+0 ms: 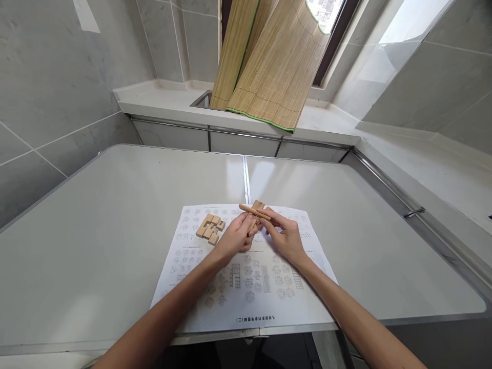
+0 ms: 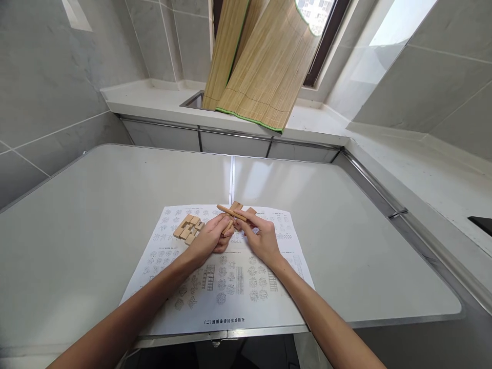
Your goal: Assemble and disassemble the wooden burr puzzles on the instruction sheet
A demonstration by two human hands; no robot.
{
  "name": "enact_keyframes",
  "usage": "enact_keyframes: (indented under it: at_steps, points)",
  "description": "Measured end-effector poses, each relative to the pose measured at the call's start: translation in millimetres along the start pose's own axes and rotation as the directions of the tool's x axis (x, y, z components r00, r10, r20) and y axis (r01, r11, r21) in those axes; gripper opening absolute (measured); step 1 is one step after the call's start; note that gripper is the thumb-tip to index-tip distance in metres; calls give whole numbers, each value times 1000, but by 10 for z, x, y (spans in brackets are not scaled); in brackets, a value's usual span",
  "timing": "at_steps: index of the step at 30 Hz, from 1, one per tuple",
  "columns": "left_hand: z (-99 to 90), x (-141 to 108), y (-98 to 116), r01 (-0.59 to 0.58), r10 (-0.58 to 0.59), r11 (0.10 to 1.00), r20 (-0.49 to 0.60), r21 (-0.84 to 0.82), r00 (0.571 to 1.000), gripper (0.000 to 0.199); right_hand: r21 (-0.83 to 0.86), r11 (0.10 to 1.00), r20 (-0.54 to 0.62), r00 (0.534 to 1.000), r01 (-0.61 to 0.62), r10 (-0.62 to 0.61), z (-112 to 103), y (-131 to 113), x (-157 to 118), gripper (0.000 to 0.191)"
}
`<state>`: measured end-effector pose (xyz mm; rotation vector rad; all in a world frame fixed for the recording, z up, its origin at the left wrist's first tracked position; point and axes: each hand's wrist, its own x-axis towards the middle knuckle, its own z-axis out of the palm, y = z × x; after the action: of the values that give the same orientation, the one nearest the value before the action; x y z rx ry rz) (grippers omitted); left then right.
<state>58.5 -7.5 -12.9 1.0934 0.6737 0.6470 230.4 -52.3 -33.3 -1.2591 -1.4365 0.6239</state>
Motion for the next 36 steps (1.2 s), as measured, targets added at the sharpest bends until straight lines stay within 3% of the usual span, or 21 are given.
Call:
enact_keyframes:
  at_steps: [8,12,15,20,24,28,31,33,36]
  points:
    - [3,-1,12,-9,9,1000,-19,4,1000,30,-27,1000,7,1000,9,-8,-2,-6,3,29]
    - [-10,27,14,-60,57,998,-70,-37,996,32,-48,999,-79,996,25,-29,-15,-26,41,36]
    - [-32,43,23,-99,89,993,-156,-58,984,34,-205,978,-121,991,38,-64,-32,26,66,42]
    - [-56,40,29,-128,111,989,-207,-70,972,35,-511,859,-15,999,31,-46,-37,158,54,72]
    - [-58,35,33,-145,134,988,-201,-43,970,36,-554,832,10,999,33,-33,-38,193,39,72]
    - [-59,33,54,-158,155,987,-197,-3,968,38,-426,904,-74,997,-40,10,-58,152,70,64]
    - [-60,34,61,-157,162,987,-178,41,971,40,-128,976,-147,977,-177,158,-97,96,119,62]
    - [-57,34,55,-165,174,984,-168,70,970,40,149,957,-122,955,-251,269,-130,60,150,56]
    - [-43,32,43,-181,194,979,-160,95,968,40,457,835,17,942,-306,336,-175,16,176,51]
